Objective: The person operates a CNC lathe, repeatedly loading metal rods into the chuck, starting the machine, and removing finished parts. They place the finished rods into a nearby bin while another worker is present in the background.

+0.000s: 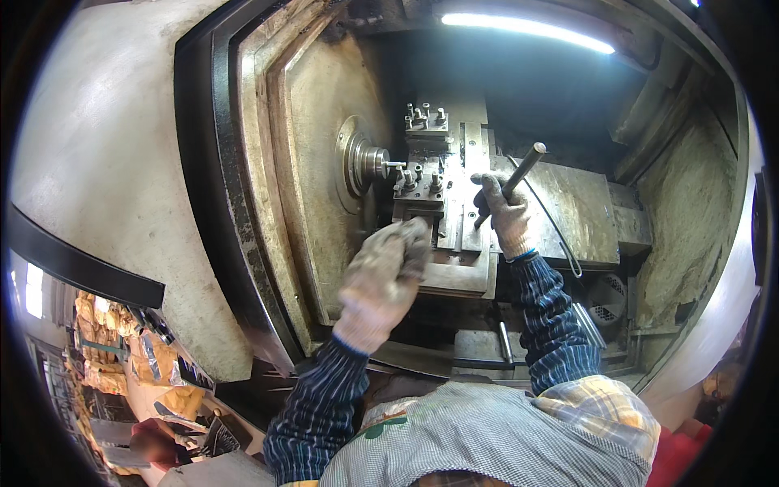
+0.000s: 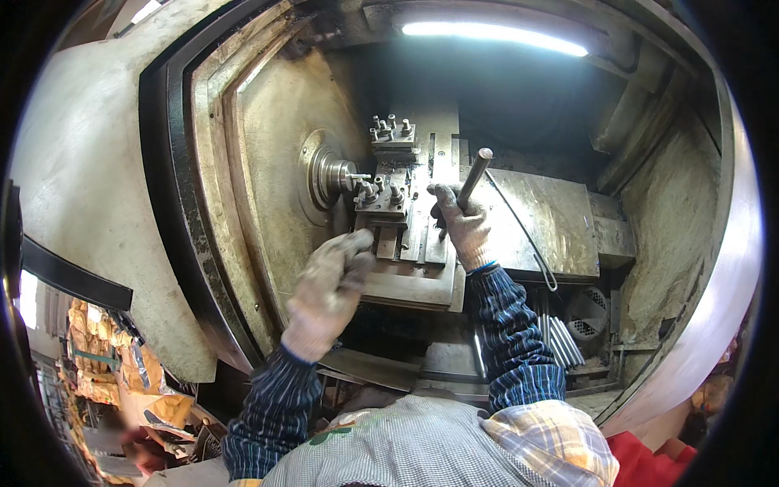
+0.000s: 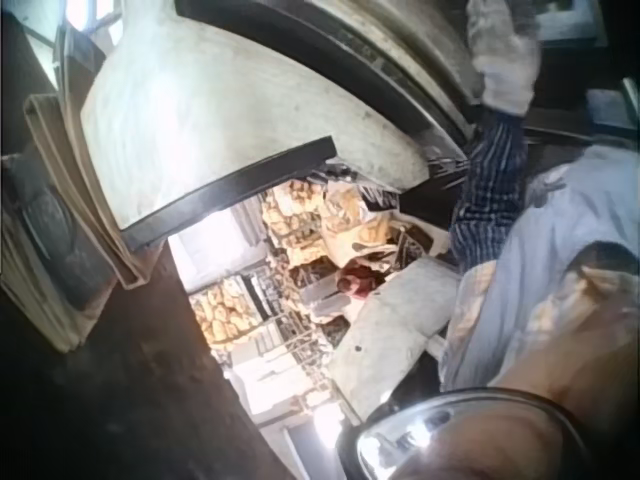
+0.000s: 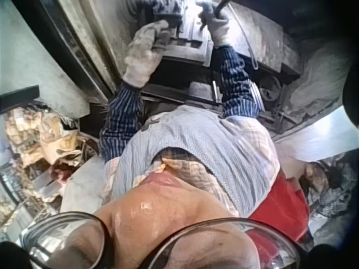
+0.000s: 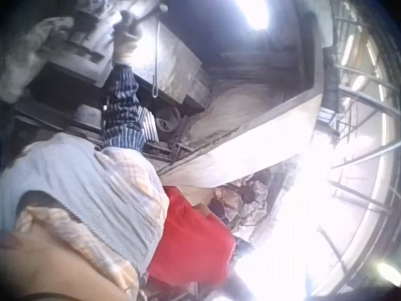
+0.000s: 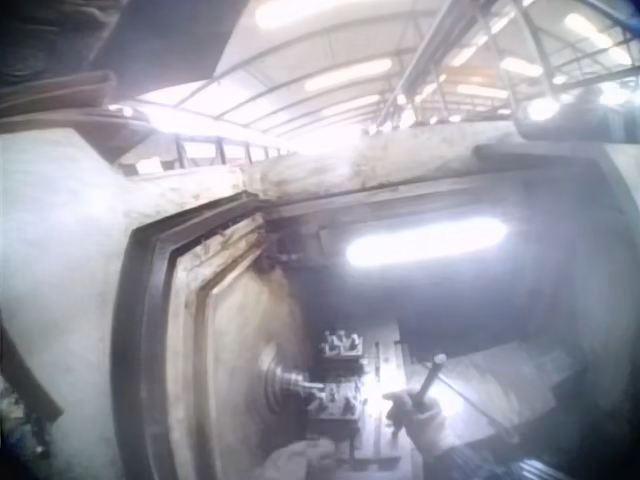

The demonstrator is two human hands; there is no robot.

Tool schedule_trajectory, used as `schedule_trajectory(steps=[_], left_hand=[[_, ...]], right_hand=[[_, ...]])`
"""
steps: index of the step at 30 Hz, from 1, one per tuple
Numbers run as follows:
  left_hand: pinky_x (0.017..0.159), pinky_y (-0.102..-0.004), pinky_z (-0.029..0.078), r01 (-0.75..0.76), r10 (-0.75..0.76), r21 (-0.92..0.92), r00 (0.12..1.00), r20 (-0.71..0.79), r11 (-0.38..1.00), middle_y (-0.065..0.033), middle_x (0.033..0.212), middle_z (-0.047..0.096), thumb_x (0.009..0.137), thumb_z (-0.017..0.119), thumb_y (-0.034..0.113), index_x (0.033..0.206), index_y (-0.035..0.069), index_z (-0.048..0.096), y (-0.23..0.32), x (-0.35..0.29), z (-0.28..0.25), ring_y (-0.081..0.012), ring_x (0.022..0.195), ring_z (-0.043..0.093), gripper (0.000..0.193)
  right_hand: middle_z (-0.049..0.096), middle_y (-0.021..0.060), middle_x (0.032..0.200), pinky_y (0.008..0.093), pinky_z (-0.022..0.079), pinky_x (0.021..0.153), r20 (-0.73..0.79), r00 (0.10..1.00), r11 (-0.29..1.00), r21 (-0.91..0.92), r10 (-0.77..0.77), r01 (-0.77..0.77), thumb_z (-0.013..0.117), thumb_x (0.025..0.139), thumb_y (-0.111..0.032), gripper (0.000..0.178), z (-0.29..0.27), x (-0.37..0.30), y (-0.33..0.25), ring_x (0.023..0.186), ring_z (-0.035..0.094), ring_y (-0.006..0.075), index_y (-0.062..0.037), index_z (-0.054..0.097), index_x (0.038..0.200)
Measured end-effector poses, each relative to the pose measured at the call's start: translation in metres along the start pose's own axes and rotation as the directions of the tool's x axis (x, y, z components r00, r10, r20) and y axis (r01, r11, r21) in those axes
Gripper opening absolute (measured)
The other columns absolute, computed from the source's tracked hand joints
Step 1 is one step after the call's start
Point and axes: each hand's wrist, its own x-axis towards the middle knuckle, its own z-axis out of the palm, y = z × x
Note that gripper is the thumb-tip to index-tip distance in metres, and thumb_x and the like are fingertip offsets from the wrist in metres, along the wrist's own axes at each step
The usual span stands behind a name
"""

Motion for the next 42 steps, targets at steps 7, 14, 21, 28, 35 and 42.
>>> schedule_trajectory(steps=[7, 14, 21, 28, 35, 42], left_hand=[[0.095, -0.0371, 0.055, 0.057, -0.057, 0.000, 0.996, 0.074, 0.998, -0.0129, 0.119, 0.070, 0.093, 0.063, 0.012, 0.119, 0.007, 0.069, -0.036, 0.098, 0.080, -0.0280, 0.109, 0.067, 0.028], [0.122, -0.0611, 0.010, -0.025, -0.303, 0.627, 0.860, 0.411, 0.779, -0.0145, 0.145, 0.053, 0.096, 0.054, 0.035, 0.136, 0.021, 0.061, -0.138, 0.137, 0.118, -0.0380, 0.142, 0.037, 0.043], [0.121, -0.0647, 0.003, -0.165, -0.462, 0.785, 0.730, 0.504, 0.597, -0.0139, 0.152, 0.046, 0.100, 0.048, 0.030, 0.137, 0.025, 0.064, -0.148, 0.141, 0.126, -0.0390, 0.150, 0.026, 0.041], [0.117, -0.0611, 0.025, -0.289, -0.399, 0.670, 0.621, 0.674, 0.683, -0.0085, 0.134, 0.064, 0.094, 0.060, 0.024, 0.123, 0.026, 0.073, -0.159, 0.165, 0.127, -0.0334, 0.133, 0.051, 0.032], [0.103, -0.0422, 0.049, -0.205, 0.001, 0.119, 0.508, 0.861, 0.971, -0.0091, 0.131, 0.066, 0.093, 0.058, 0.028, 0.133, 0.018, 0.063, -0.103, 0.189, 0.174, -0.0283, 0.121, 0.062, 0.042], [0.083, -0.0434, 0.057, -0.363, 0.357, -0.078, 0.815, 0.457, 0.928, -0.0110, 0.101, 0.070, 0.090, 0.067, 0.019, 0.118, 0.013, 0.064, 0.014, 0.210, 0.171, -0.0331, 0.095, 0.070, 0.030]], right_hand=[[0.068, 0.0048, 0.074, 0.0265, 0.050, 0.056, -0.045, 0.999, 1.000, 0.017, 0.026, -0.026, 0.066, 0.100, -0.041, 0.041, -0.014, -0.001, 0.016, 0.062, 0.062, 0.0104, -0.0018, 0.075, 0.110], [0.065, 0.0044, 0.071, 0.0257, 0.051, 0.051, -0.059, 0.998, 0.998, 0.066, 0.018, -0.014, 0.065, 0.100, -0.043, 0.047, -0.018, 0.004, 0.026, 0.058, 0.060, 0.0102, 0.0022, 0.072, 0.110], [0.063, 0.0013, 0.070, 0.0238, 0.047, 0.054, -0.041, 0.995, 0.991, 0.098, 0.096, -0.091, 0.064, 0.102, -0.038, 0.041, -0.021, -0.006, 0.010, 0.061, 0.057, 0.0082, 0.0003, 0.073, 0.112], [0.062, -0.0030, 0.072, 0.0218, 0.043, 0.058, -0.012, 0.990, 0.989, 0.045, 0.141, -0.141, 0.070, 0.100, -0.030, 0.032, -0.018, -0.019, 0.014, 0.064, 0.052, 0.0046, -0.0038, 0.075, 0.116], [0.065, 0.0019, 0.068, 0.0256, 0.047, 0.055, -0.059, 0.994, 0.990, -0.099, 0.094, -0.100, 0.077, 0.094, -0.026, 0.028, -0.016, -0.019, 0.011, 0.062, 0.055, 0.0050, 0.0014, 0.076, 0.097], [0.068, 0.0014, 0.073, 0.0282, 0.048, 0.057, -0.089, 0.994, 0.982, 0.187, 0.056, -0.038, 0.076, 0.093, -0.016, 0.019, -0.006, -0.023, 0.006, 0.065, 0.057, 0.0078, 0.0019, 0.074, 0.099]])
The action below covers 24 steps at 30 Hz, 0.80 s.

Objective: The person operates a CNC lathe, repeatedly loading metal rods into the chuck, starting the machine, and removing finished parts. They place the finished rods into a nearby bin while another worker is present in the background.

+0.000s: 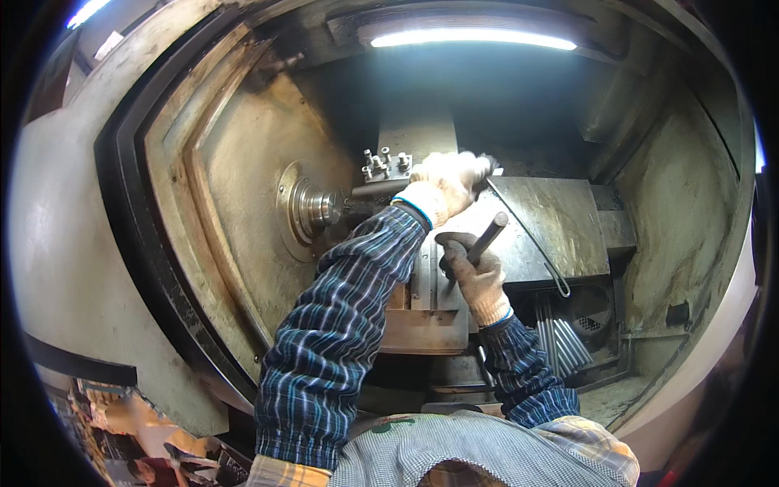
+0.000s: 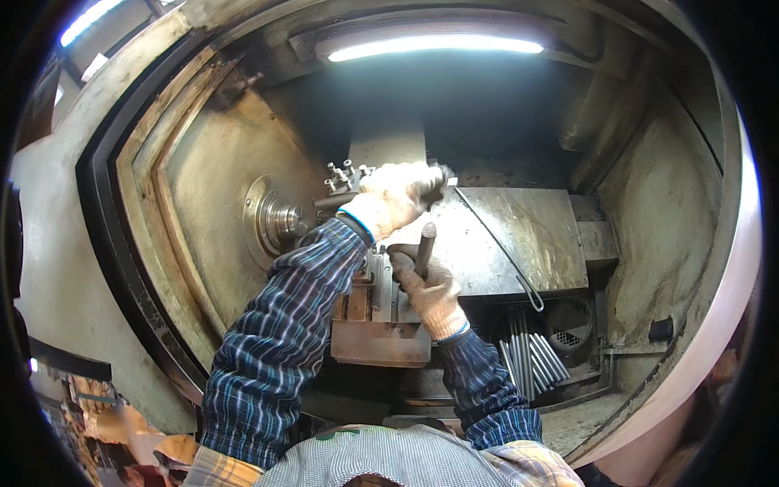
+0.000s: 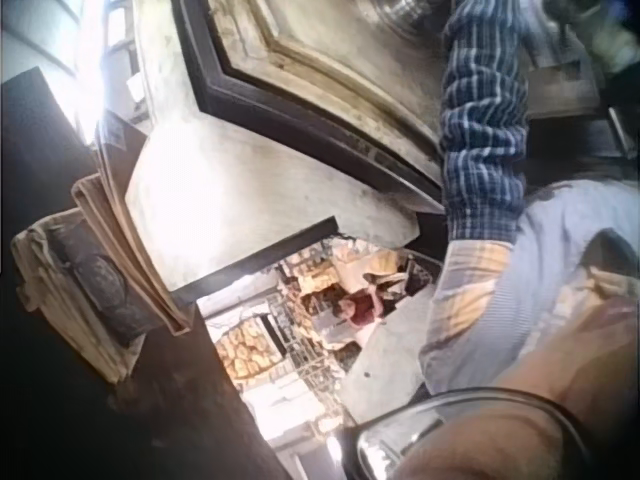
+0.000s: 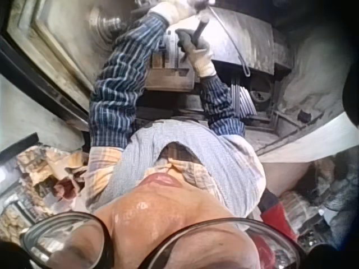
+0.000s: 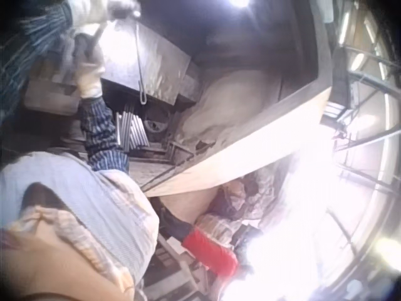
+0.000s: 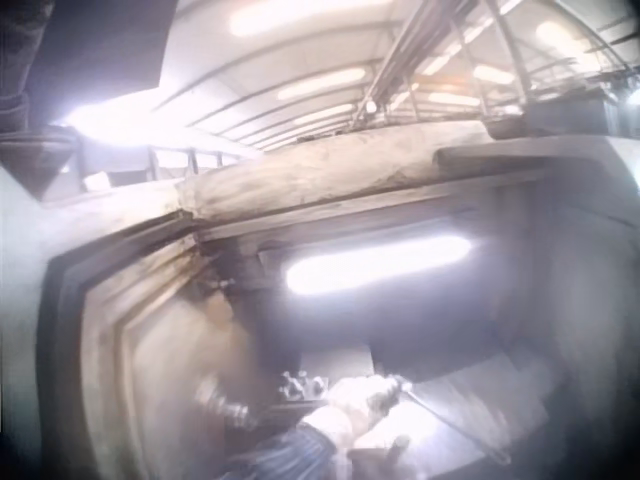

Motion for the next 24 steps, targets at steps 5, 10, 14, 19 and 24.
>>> schedule_trajectory(steps=[5, 10, 14, 19, 24], left_hand=[[0.072, -0.0378, 0.061, 0.201, -0.290, -0.239, 0.854, -0.432, 0.950, -0.0133, 0.101, 0.067, 0.095, 0.059, 0.009, 0.143, 0.006, 0.050, 0.027, -0.054, -0.118, -0.0209, 0.088, 0.068, 0.050], [0.058, -0.0252, 0.043, -0.309, -0.561, -0.786, 0.566, -0.604, 0.535, -0.0067, 0.102, 0.052, 0.097, 0.063, 0.018, 0.147, 0.002, 0.045, 0.055, -0.195, -0.155, -0.0128, 0.081, 0.051, 0.056], [0.036, -0.0174, 0.023, -0.128, -0.822, -0.896, 0.358, -0.442, 0.426, 0.0047, 0.070, 0.043, 0.101, 0.056, 0.016, 0.145, -0.001, 0.046, 0.089, -0.280, -0.177, -0.0032, 0.047, 0.038, 0.048], [0.036, -0.0194, 0.017, -0.077, -0.912, -0.919, 0.115, -0.394, 0.387, 0.0054, 0.067, 0.039, 0.103, 0.059, 0.026, 0.139, -0.004, 0.051, 0.127, -0.383, -0.189, -0.0019, 0.045, 0.029, 0.047], [0.037, -0.0187, 0.016, 0.236, -0.781, -0.856, -0.350, -0.517, 0.460, 0.0064, 0.068, 0.050, 0.105, 0.056, 0.037, 0.132, 0.003, 0.062, 0.141, -0.429, -0.206, 0.0004, 0.042, 0.025, 0.044]], right_hand=[[0.072, 0.0044, 0.091, 0.0229, 0.050, 0.062, 0.061, 0.998, 0.937, -0.348, 0.021, 0.001, 0.068, 0.100, -0.024, 0.031, -0.023, 0.005, 0.027, 0.074, 0.061, 0.0082, -0.0026, 0.071, 0.123], [0.064, -0.0012, 0.071, 0.0266, 0.046, 0.060, 0.223, 0.955, 0.940, -0.320, 0.194, -0.116, 0.072, 0.097, -0.038, 0.036, -0.001, 0.031, 0.000, 0.064, 0.055, 0.0071, -0.0059, 0.075, 0.113], [0.073, 0.0052, 0.093, 0.0285, 0.053, 0.077, 0.427, 0.904, 0.825, -0.508, -0.009, 0.248, 0.073, 0.096, -0.033, 0.044, 0.016, 0.089, 0.023, 0.086, 0.066, 0.0136, -0.0080, 0.067, 0.132], [0.072, 0.0127, 0.092, 0.0420, 0.055, 0.077, 0.631, 0.764, 0.382, -0.745, 0.135, 0.547, 0.062, 0.100, -0.040, 0.033, 0.061, 0.116, 0.003, 0.086, 0.070, 0.0278, -0.0118, 0.072, 0.114], [0.071, 0.0139, 0.086, 0.0431, 0.053, 0.074, 0.652, 0.733, 0.260, -0.755, 0.194, 0.602, 0.063, 0.098, -0.041, 0.034, 0.088, 0.123, -0.003, 0.079, 0.069, 0.0290, -0.0089, 0.073, 0.103]])
